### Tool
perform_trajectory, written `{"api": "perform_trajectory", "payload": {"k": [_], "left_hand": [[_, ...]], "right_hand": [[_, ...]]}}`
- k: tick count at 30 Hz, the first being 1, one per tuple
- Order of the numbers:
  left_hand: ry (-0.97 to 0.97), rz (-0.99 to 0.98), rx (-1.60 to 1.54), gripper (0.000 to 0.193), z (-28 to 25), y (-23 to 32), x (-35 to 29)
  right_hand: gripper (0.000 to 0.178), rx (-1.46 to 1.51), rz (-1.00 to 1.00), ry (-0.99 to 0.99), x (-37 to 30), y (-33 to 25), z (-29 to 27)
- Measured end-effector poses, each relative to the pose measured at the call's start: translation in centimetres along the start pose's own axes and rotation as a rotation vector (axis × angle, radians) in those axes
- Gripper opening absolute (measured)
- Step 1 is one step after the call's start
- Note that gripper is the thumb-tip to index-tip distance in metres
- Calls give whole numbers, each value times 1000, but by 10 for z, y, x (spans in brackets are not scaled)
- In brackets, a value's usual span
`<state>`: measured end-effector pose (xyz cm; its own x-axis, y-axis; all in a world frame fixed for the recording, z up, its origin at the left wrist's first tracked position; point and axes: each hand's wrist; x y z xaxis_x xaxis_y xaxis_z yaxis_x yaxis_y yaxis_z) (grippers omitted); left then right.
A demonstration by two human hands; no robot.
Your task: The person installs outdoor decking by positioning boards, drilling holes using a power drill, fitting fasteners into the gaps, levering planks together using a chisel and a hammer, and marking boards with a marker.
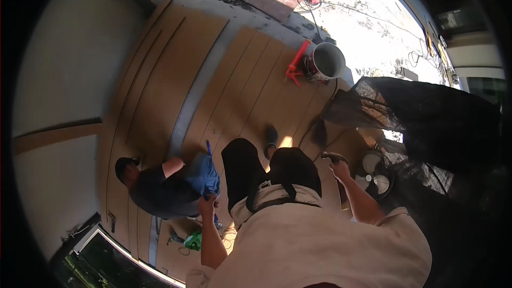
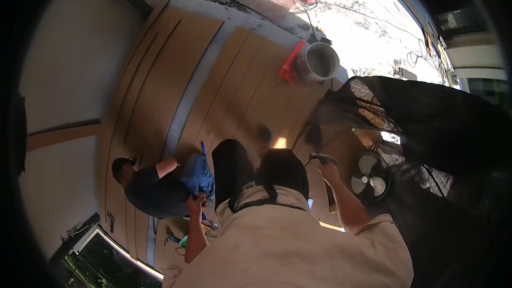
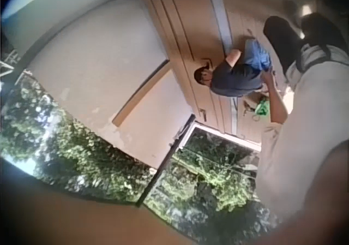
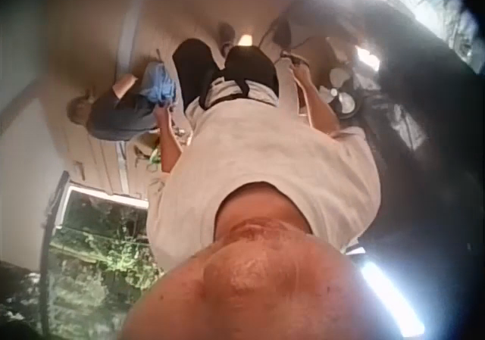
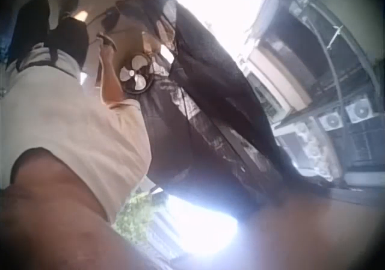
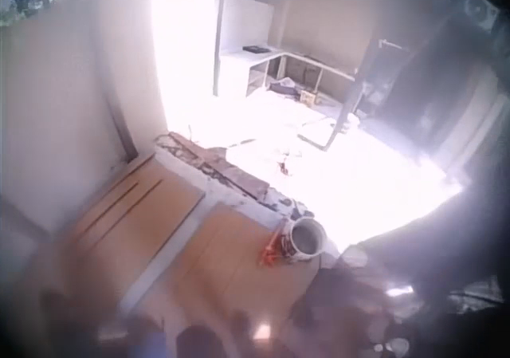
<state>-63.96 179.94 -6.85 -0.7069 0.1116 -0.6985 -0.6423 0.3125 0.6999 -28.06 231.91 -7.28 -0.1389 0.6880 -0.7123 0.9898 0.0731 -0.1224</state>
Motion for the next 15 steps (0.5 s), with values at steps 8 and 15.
{"api": "perform_trajectory", "payload": {"k": [8, 15], "left_hand": [[134, 4, -52, 25, 103, 81, 107], [153, 25, -110, 17, 160, 135, 308]], "right_hand": [[37, -41, -122, -117, 128, -310, -141], [42, -221, -141, -171, 214, -520, -178]]}}
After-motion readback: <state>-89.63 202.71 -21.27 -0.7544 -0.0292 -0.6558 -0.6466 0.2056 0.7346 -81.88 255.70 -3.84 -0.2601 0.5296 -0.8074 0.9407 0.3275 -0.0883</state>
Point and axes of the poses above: each hand's wrist, its own x-axis towards the middle knuckle, its own z-axis out of the palm, y = z × x, and after that the axes turned 10 degrees about z, right-handed
